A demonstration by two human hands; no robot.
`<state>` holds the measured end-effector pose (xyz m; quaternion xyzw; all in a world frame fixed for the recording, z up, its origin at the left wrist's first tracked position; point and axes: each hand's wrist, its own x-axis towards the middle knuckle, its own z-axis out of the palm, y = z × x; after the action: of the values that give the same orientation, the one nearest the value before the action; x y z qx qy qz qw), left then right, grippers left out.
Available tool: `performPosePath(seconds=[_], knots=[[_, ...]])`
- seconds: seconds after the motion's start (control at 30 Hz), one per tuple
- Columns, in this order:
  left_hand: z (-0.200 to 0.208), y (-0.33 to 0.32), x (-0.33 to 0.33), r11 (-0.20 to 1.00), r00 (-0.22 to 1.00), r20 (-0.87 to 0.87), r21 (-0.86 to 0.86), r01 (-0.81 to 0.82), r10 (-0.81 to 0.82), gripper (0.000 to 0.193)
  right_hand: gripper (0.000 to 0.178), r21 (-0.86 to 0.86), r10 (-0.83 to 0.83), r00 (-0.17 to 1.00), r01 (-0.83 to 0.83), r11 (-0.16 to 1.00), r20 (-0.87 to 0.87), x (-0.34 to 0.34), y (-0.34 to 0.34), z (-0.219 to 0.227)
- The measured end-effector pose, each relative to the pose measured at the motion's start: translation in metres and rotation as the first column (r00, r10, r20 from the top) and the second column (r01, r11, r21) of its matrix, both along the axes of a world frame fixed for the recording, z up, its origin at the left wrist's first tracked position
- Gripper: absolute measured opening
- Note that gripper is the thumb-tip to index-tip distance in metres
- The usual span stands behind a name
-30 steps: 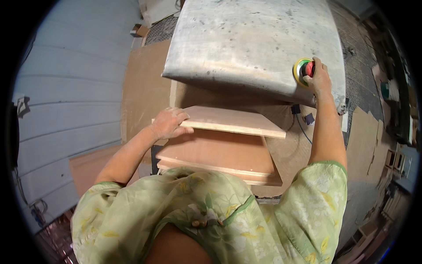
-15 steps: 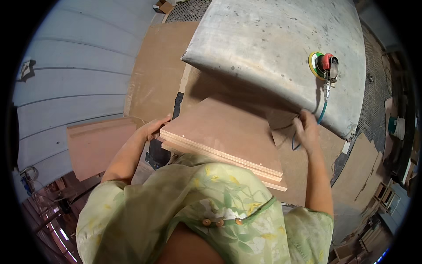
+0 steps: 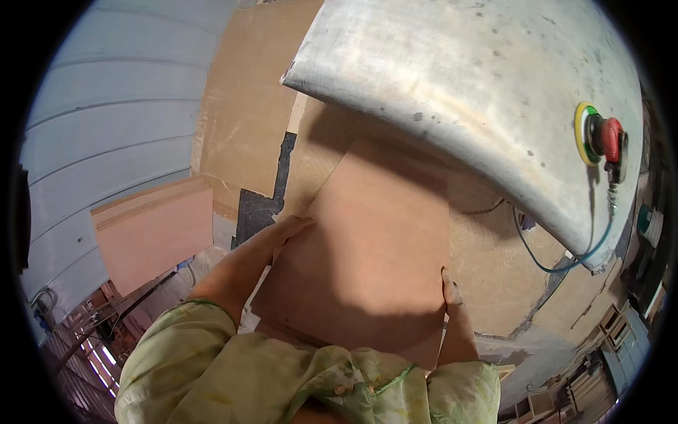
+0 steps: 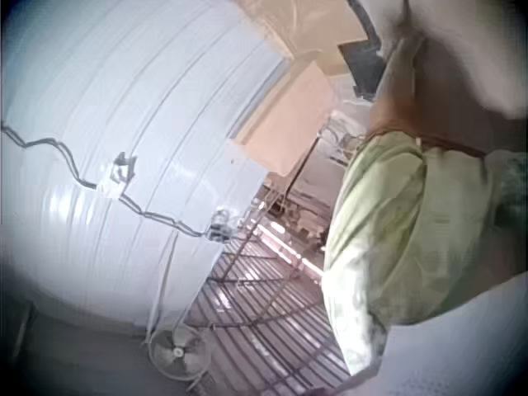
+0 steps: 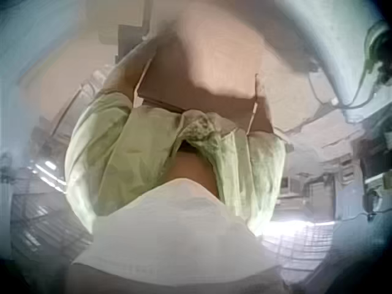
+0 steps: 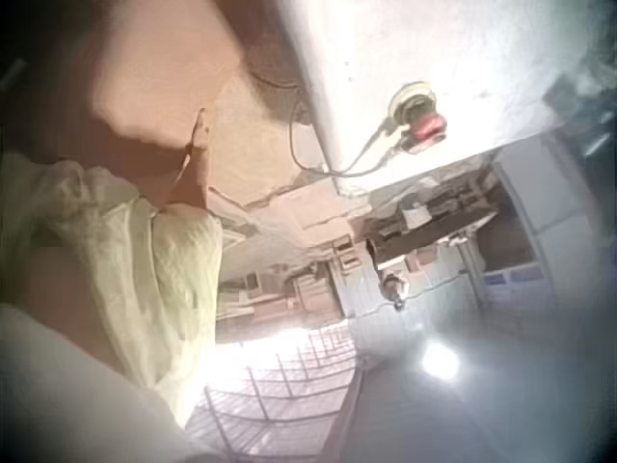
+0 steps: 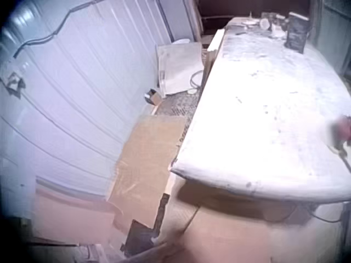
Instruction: The person sands the edges of several wooden boards using a power sander and then replaces the sanding disc.
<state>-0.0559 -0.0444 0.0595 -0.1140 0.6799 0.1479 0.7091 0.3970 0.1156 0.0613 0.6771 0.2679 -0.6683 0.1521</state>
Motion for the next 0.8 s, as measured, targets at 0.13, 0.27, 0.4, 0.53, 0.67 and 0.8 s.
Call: performPosePath(seconds=[0.13, 0.27, 0.4, 0.53, 0.67, 0.8], knots=[[-0.061, -0.005, 0.006, 0.999, 1.0, -0.021, 0.025, -0.021, 0.021, 0.052, 0.073, 0.227, -0.06, 0.987, 0.094, 0.969, -0.151, 0.018, -0.03, -0.062], [-0.095, -0.004, 0.011, 0.998, 0.999, -0.047, 0.059, -0.003, 0.005, 0.056, 0.071, 0.306, 0.107, 0.994, -0.108, 0.946, 0.018, 0.037, -0.029, -0.108], [-0.098, -0.018, 0.021, 0.999, 0.995, -0.103, 0.048, 0.009, -0.004, 0.061, 0.069, 0.283, 0.334, 0.917, -0.388, 0.877, 0.22, 0.044, -0.024, -0.125], [-0.115, -0.045, 0.023, 0.992, 0.974, -0.219, 0.123, -0.032, 0.059, 0.074, 0.067, 0.296, 0.427, 0.868, -0.49, 0.82, 0.253, 0.018, -0.002, -0.121], [-0.079, -0.091, 0.01, 0.962, 0.947, -0.254, 0.237, -0.135, 0.196, 0.061, 0.063, 0.361, 0.383, 0.917, -0.397, 0.844, 0.114, -0.067, 0.006, -0.095], [-0.001, -0.139, -0.01, 0.945, 0.88, -0.345, 0.152, -0.29, 0.326, 0.057, 0.077, 0.33, 0.563, 0.795, -0.606, 0.724, 0.226, -0.168, 0.003, -0.074]])
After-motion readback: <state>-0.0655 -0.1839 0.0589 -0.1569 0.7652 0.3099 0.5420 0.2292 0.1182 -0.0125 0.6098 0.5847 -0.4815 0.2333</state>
